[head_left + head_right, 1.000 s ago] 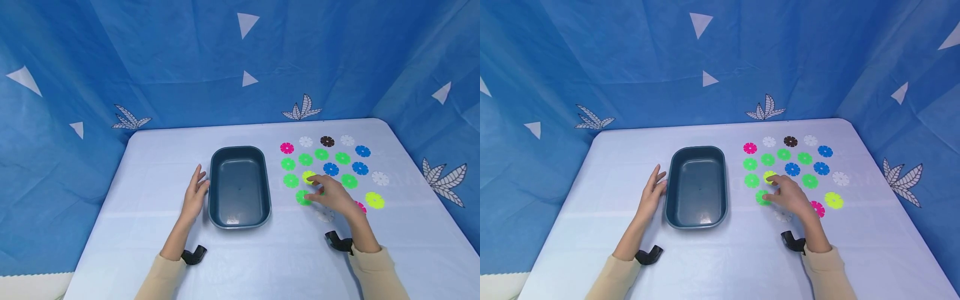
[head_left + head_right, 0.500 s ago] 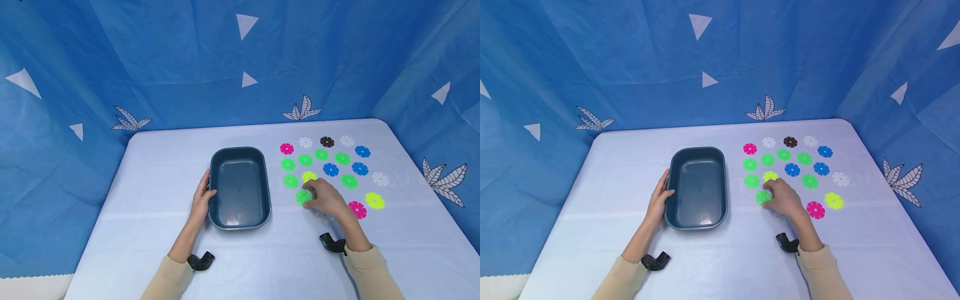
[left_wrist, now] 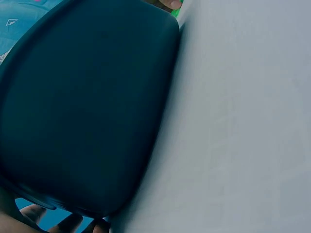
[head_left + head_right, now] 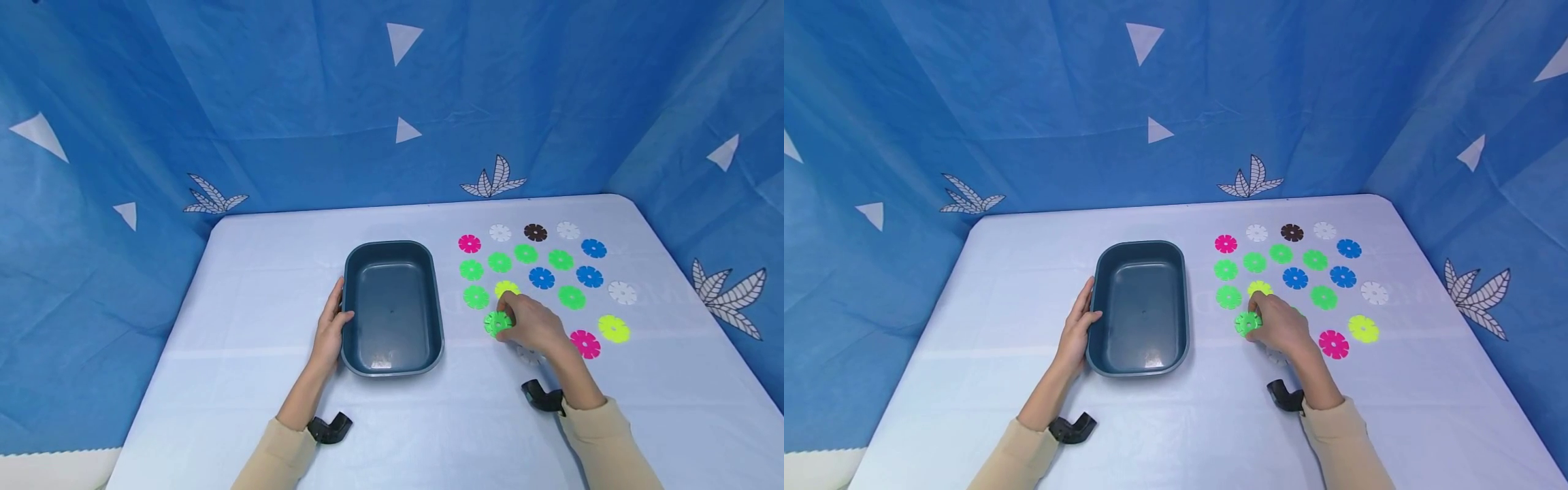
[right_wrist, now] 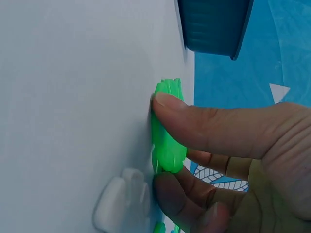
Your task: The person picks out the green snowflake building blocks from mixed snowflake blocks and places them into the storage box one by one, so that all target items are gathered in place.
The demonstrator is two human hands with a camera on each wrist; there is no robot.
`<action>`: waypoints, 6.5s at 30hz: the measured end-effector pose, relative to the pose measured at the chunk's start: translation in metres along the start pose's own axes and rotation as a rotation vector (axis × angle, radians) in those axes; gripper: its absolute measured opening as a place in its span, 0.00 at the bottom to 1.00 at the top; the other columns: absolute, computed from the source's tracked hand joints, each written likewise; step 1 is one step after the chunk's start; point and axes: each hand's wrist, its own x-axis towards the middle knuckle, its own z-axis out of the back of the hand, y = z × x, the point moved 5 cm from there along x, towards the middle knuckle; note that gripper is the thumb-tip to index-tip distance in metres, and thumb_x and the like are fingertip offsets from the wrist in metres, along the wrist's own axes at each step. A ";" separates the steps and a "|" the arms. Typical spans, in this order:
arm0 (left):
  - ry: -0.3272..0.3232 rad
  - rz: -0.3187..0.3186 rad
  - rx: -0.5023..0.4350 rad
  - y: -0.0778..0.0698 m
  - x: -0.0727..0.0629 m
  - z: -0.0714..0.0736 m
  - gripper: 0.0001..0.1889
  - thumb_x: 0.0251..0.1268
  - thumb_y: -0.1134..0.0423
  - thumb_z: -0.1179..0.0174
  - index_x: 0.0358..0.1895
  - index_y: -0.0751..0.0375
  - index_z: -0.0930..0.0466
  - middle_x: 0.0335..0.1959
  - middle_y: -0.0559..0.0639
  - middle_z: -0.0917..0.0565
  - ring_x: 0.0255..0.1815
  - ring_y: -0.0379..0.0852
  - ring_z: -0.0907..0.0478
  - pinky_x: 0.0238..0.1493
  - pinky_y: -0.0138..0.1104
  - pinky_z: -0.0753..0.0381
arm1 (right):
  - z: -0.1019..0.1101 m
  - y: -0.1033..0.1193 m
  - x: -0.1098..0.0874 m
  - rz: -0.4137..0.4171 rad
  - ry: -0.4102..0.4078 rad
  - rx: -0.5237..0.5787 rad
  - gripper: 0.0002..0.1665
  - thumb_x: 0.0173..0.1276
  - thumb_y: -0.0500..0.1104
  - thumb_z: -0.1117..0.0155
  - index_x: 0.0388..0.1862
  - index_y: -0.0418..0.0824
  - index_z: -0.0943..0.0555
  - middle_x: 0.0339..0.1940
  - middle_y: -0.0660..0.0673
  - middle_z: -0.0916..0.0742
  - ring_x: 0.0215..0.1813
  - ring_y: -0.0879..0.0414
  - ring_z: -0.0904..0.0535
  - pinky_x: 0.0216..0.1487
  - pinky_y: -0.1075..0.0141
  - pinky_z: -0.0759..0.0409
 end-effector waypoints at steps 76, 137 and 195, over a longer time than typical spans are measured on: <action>0.018 -0.017 0.016 0.001 -0.001 0.000 0.33 0.74 0.69 0.60 0.80 0.52 0.55 0.81 0.47 0.56 0.82 0.50 0.62 0.79 0.52 0.59 | -0.065 0.163 0.131 0.144 0.278 0.582 0.16 0.66 0.28 0.40 0.53 0.27 0.24 0.35 0.36 0.17 0.34 0.50 0.12 0.35 0.64 0.13; -0.003 0.014 0.029 0.004 0.000 0.001 0.33 0.74 0.69 0.59 0.79 0.46 0.52 0.81 0.44 0.54 0.82 0.48 0.63 0.80 0.50 0.61 | 0.027 0.013 0.051 -0.038 0.153 0.559 0.28 0.65 0.38 0.35 0.62 0.30 0.27 0.53 0.33 0.22 0.38 0.48 0.23 0.33 0.63 0.21; 0.004 0.007 0.007 0.004 0.001 0.001 0.33 0.74 0.68 0.59 0.79 0.45 0.53 0.81 0.43 0.55 0.82 0.47 0.63 0.80 0.48 0.61 | 0.028 0.026 0.056 -0.006 0.026 0.389 0.13 0.65 0.36 0.35 0.46 0.32 0.23 0.35 0.40 0.22 0.36 0.48 0.14 0.31 0.65 0.21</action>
